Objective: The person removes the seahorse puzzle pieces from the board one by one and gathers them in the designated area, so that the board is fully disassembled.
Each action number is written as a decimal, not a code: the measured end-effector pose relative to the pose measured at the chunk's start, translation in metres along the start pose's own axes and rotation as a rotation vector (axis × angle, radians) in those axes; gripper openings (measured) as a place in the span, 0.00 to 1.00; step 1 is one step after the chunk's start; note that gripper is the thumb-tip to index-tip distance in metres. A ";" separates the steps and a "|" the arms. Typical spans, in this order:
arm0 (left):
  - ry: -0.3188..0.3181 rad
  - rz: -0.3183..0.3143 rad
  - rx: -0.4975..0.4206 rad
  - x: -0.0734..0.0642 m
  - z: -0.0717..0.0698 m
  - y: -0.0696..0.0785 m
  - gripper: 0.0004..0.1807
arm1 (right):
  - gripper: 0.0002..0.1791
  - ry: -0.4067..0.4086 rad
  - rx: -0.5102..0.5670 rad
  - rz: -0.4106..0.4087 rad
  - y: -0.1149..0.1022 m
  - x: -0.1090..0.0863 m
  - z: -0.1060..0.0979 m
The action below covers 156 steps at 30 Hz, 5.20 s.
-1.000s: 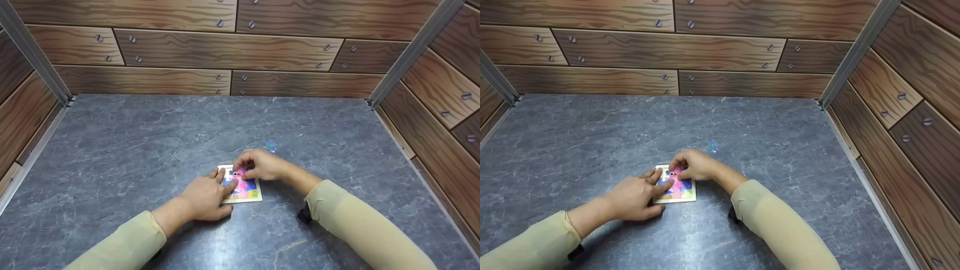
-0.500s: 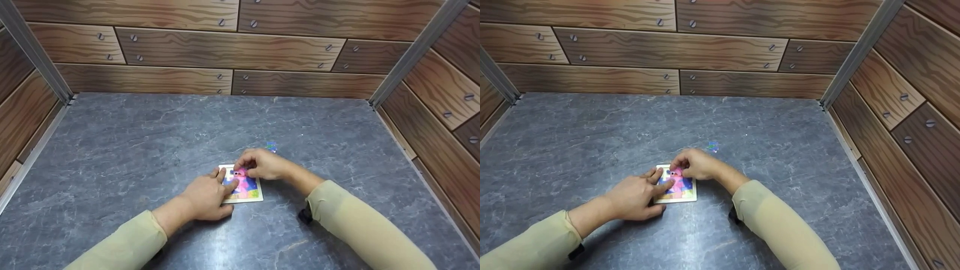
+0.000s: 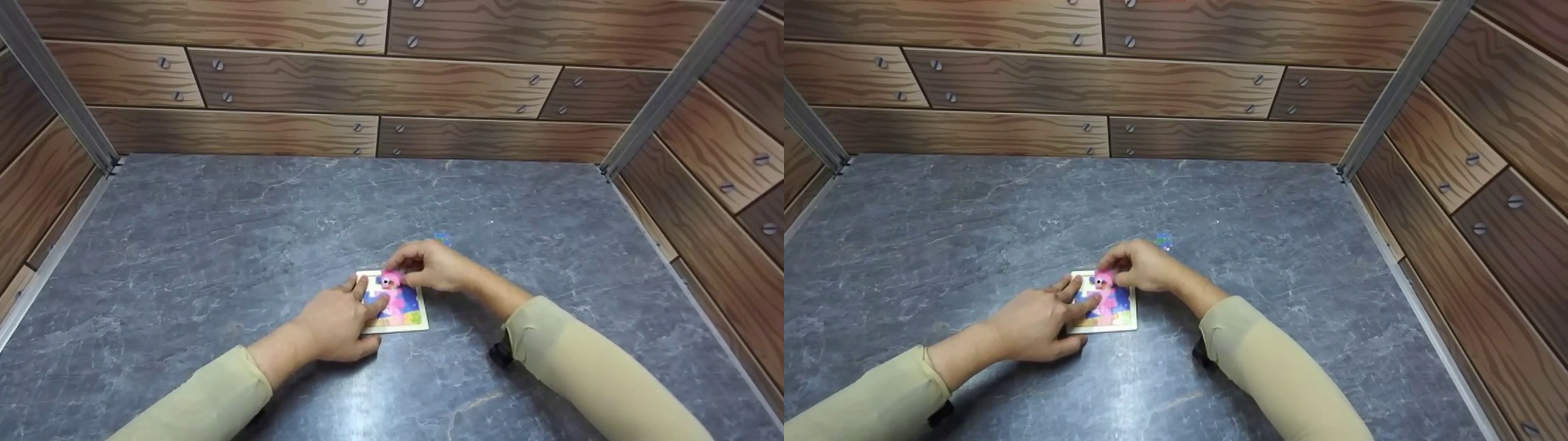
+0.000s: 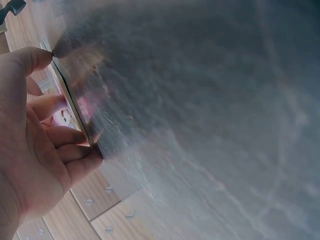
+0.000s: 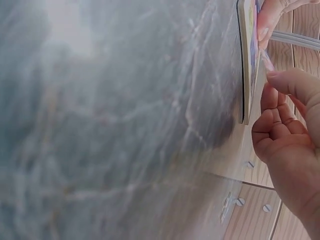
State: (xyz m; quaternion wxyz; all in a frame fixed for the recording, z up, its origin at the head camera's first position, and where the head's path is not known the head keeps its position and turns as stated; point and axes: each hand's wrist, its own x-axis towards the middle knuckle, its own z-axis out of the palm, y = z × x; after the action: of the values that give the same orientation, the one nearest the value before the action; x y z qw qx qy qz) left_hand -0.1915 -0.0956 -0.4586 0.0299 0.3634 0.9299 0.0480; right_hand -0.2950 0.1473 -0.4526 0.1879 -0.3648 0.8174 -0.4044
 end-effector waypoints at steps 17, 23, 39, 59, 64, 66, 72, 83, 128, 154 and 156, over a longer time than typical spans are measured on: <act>-0.008 0.002 -0.013 -0.002 0.002 -0.001 0.38 | 0.16 0.137 -0.016 0.021 0.004 -0.012 -0.012; -0.027 -0.009 -0.036 -0.001 -0.001 -0.001 0.35 | 0.15 0.200 -0.033 0.025 0.006 -0.021 -0.025; 0.025 0.003 -0.037 -0.001 0.004 0.001 0.34 | 0.14 0.311 -0.017 0.073 0.027 -0.048 -0.053; 0.065 0.021 -0.021 -0.002 0.003 -0.001 0.33 | 0.15 0.387 -0.059 0.127 0.050 -0.069 -0.083; 0.057 0.020 -0.021 -0.002 0.003 -0.001 0.34 | 0.15 0.400 -0.056 0.170 0.054 -0.071 -0.088; 0.052 0.017 -0.023 -0.002 0.003 -0.001 0.34 | 0.15 0.405 -0.054 0.182 0.056 -0.071 -0.089; 0.040 0.015 -0.026 -0.001 0.003 -0.002 0.34 | 0.16 0.418 -0.051 0.210 0.066 -0.069 -0.091; 0.032 0.011 -0.027 -0.001 0.001 -0.001 0.34 | 0.16 0.423 -0.051 0.229 0.081 -0.073 -0.098; 0.043 0.016 -0.012 -0.001 0.002 -0.002 0.33 | 0.15 0.404 -0.049 0.226 0.058 -0.072 -0.090; 0.020 0.013 -0.011 0.002 0.001 0.000 0.34 | 0.14 0.482 -0.027 0.244 0.076 -0.071 -0.096; 0.022 0.011 -0.015 0.001 0.001 -0.001 0.34 | 0.15 0.477 -0.061 0.233 0.070 -0.069 -0.096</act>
State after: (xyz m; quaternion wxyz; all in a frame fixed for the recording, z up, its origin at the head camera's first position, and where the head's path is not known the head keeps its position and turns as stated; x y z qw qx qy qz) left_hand -0.1930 -0.0955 -0.4600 0.0223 0.3676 0.9278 0.0590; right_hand -0.3385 0.2780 -0.4497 0.0239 -0.1682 0.8868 -0.4298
